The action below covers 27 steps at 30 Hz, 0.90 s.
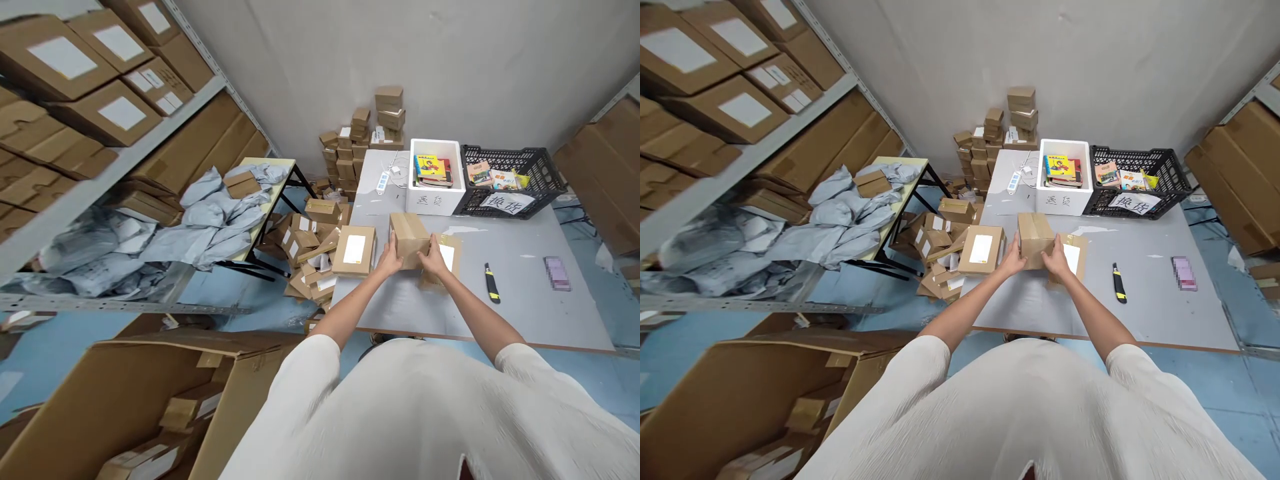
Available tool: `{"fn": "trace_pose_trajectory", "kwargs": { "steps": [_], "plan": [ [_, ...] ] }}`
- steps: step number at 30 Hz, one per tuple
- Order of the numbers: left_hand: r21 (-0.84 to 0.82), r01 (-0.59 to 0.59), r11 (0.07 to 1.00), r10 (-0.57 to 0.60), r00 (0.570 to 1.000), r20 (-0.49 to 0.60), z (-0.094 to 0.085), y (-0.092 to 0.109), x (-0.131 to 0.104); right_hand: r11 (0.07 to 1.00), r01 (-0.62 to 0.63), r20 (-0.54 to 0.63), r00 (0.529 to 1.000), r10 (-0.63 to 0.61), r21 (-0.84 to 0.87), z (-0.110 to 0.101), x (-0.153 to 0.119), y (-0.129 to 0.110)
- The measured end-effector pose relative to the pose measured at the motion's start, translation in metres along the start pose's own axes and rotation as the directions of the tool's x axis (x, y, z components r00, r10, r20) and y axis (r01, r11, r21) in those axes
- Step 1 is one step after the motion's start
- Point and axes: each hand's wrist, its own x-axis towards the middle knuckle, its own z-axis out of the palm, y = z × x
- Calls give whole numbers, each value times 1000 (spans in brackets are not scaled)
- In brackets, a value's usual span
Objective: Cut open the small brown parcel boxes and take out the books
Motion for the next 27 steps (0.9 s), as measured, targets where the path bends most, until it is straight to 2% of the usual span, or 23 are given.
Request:
{"fn": "trace_pose_trajectory", "kwargs": {
  "steps": [3,8,12,15,18,20,24,27],
  "plan": [
    [54,60,997,-64,994,88,8,-8,-3,993,-99,57,993,103,-62,0,-12,-4],
    [202,-7,979,-23,989,149,17,-12,-6,940,-191,138,962,237,-283,1,-24,-15],
    [398,-109,911,73,992,105,27,-3,-14,934,-176,111,969,219,-311,3,-30,-19],
    [415,-225,881,184,973,137,31,3,-21,940,-164,98,975,201,-299,3,-32,-19],
    [404,-287,868,224,954,198,31,4,-26,948,-153,113,975,190,-280,3,-31,-18],
    [414,-266,870,207,961,183,27,1,-27,959,-133,111,980,165,-251,6,-31,-19],
    [407,-136,903,108,990,92,15,-4,-25,979,-58,116,990,82,-194,18,-32,-28],
    [366,-82,927,52,994,91,4,-8,-22,981,-30,130,990,55,-190,28,-35,-38]
  ]
}}
